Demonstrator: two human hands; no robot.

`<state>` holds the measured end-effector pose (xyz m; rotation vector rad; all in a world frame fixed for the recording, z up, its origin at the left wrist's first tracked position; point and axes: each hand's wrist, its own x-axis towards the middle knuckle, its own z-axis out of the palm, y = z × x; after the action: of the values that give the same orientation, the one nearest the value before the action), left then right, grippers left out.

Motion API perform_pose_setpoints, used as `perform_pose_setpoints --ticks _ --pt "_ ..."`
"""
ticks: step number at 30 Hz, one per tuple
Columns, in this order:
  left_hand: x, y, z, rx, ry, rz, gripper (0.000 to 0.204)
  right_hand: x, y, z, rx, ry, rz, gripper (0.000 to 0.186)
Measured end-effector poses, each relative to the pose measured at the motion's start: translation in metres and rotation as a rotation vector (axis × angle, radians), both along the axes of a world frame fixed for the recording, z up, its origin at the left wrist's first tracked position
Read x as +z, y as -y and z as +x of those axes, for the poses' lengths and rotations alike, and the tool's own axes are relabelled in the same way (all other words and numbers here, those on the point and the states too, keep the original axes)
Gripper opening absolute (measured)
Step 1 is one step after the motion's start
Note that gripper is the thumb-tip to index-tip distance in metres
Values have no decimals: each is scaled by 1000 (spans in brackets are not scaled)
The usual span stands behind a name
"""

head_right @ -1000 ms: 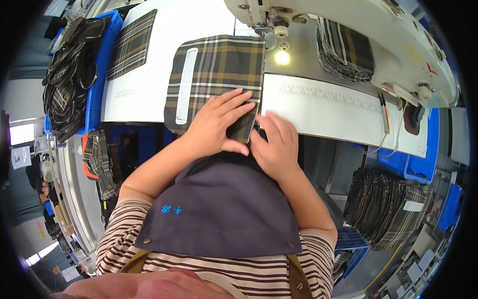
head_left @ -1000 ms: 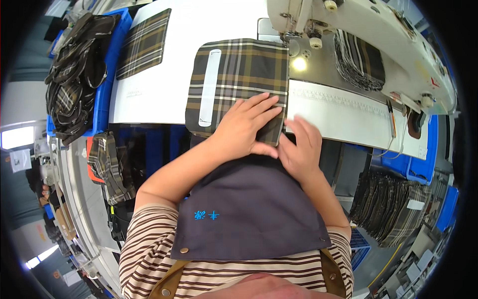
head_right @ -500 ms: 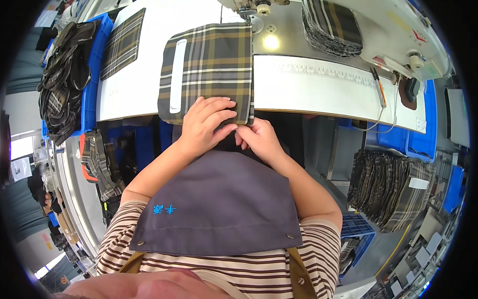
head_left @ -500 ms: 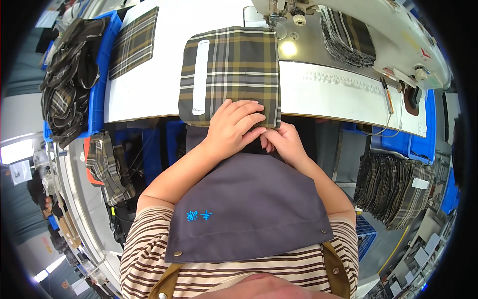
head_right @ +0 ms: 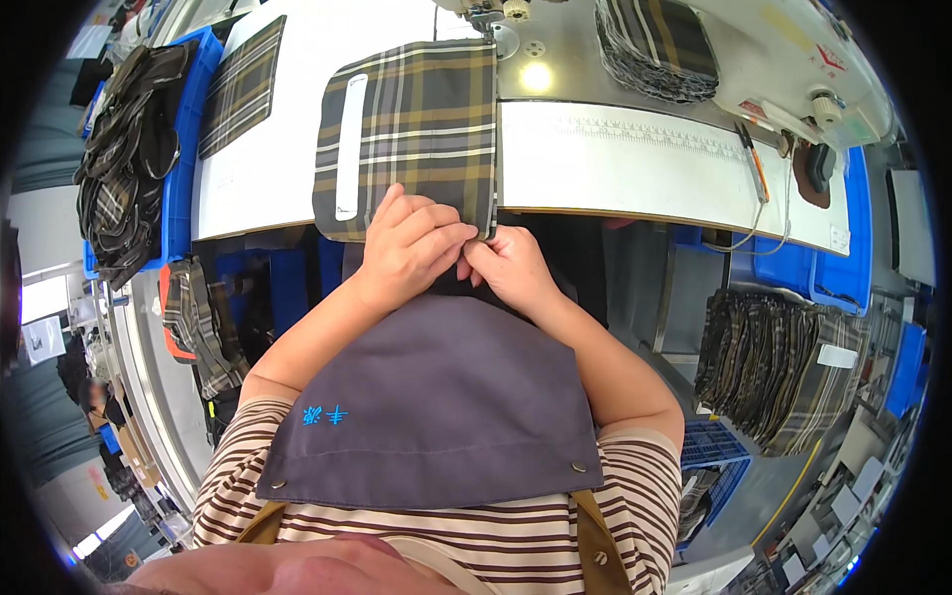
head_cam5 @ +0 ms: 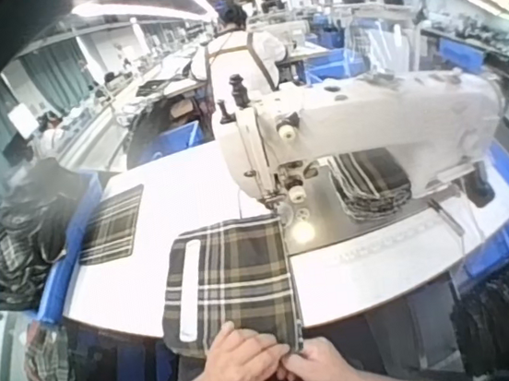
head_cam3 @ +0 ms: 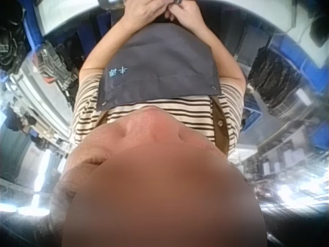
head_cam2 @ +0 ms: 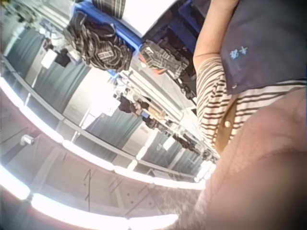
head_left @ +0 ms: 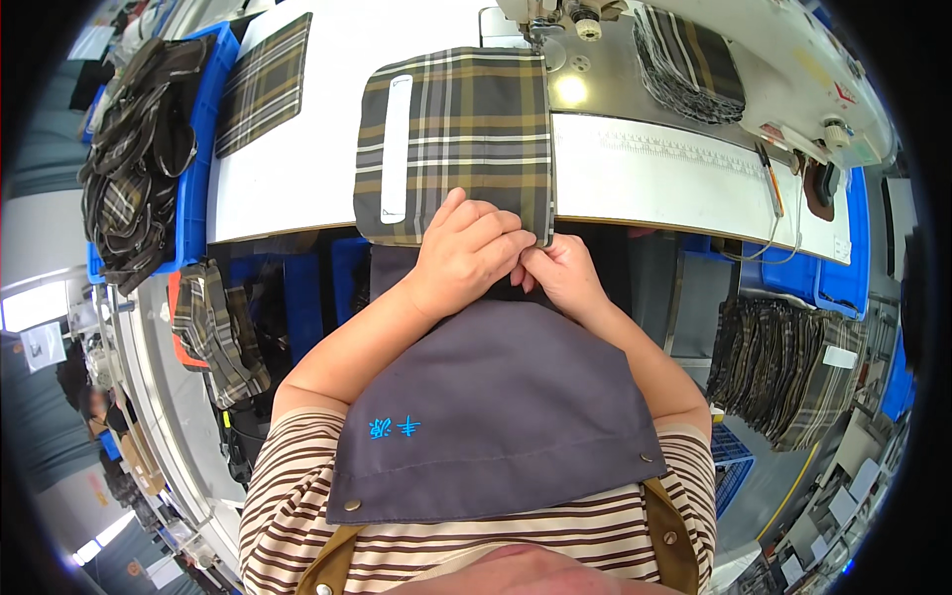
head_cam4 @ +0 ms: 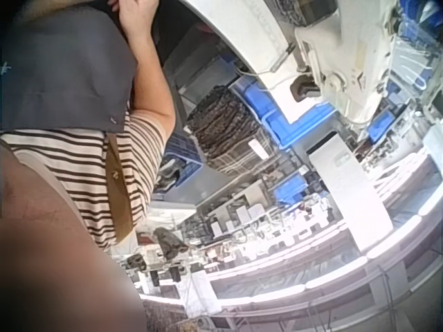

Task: The recorder is using an industrial sewing machine to stitch together pieces of patterned leather, likely forming pockets or small panels for a bag.

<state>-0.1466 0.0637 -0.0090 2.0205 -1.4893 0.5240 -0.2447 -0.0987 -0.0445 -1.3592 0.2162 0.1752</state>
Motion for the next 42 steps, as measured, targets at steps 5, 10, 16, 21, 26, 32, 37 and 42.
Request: perform_pose_setpoints --ticks 5,10,16,21,26,32,37,42 --pt "1 1 0 -26 4 -4 31 4 -1 1 12 6 10 25" --pt "0 1 2 -59 -14 0 32 -4 2 0 49 29 -22 24" --pt "-1 -1 6 -105 -42 4 32 -6 0 -9 -15 179 -203 13" --pt "2 0 9 -163 -32 -9 30 -5 26 -15 -328 783 -1173 32" --pt "0 -1 11 -175 -40 0 26 20 32 0 -228 1012 -1402 22" --pt "7 11 27 -109 -233 47 29 29 33 5 -41 1022 -1443 18" --pt "10 26 60 55 -295 313 57 38 31 6 45 983 -1482 17" --pt "7 24 67 89 -254 381 59 39 33 11 53 974 -1477 17"
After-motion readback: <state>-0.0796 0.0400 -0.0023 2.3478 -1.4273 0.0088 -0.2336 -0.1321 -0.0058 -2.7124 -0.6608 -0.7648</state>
